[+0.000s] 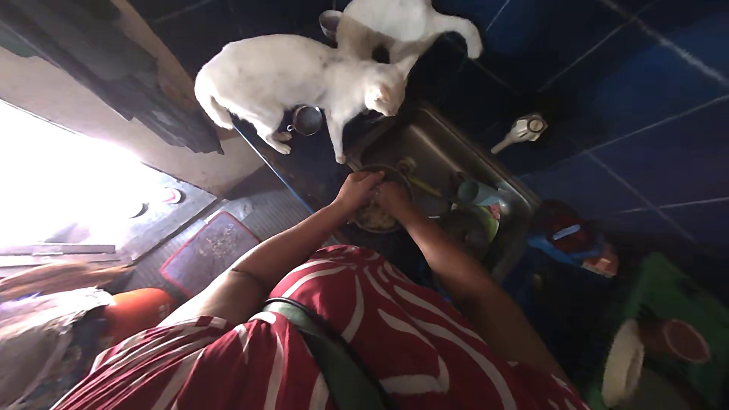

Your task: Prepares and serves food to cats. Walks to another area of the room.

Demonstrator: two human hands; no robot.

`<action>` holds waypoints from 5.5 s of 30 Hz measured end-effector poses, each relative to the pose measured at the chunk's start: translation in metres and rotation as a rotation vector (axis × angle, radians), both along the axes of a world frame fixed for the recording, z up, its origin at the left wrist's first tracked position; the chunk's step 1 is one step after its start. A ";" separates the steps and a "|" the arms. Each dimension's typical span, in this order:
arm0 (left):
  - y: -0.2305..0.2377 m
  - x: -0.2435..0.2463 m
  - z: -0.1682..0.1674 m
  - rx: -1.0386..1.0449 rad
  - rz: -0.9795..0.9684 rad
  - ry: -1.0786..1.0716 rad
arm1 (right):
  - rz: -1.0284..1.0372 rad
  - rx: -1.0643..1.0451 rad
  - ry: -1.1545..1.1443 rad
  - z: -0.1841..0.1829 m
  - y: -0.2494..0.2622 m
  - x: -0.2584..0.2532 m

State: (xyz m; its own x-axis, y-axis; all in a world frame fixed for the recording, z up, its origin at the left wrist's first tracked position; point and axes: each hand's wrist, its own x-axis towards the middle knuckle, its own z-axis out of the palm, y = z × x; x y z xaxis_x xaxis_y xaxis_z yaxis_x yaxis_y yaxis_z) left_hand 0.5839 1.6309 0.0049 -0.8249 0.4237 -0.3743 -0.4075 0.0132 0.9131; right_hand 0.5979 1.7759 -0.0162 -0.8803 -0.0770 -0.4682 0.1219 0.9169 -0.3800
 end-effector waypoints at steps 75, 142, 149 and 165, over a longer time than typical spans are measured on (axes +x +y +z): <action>-0.020 -0.007 -0.051 -0.328 0.059 0.434 | 0.019 -0.214 -0.054 -0.007 0.005 -0.011; -0.130 0.170 -0.004 0.375 -1.532 0.803 | -2.008 -0.196 0.631 0.008 -0.316 0.326; -0.186 0.256 0.017 0.457 -1.788 0.768 | -1.866 -0.337 0.639 0.019 -0.384 0.380; -0.302 0.509 0.017 0.548 -2.205 0.709 | -2.449 -0.087 0.929 0.009 -0.568 0.582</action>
State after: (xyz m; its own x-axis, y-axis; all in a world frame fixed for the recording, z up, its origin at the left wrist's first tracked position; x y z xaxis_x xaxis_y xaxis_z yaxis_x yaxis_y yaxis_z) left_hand 1.0928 1.3292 0.0217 0.9033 0.4252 0.0561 0.1193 -0.3746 0.9195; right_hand 1.1796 1.2079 -0.0074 0.6177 0.7595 -0.2042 0.2120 -0.4108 -0.8867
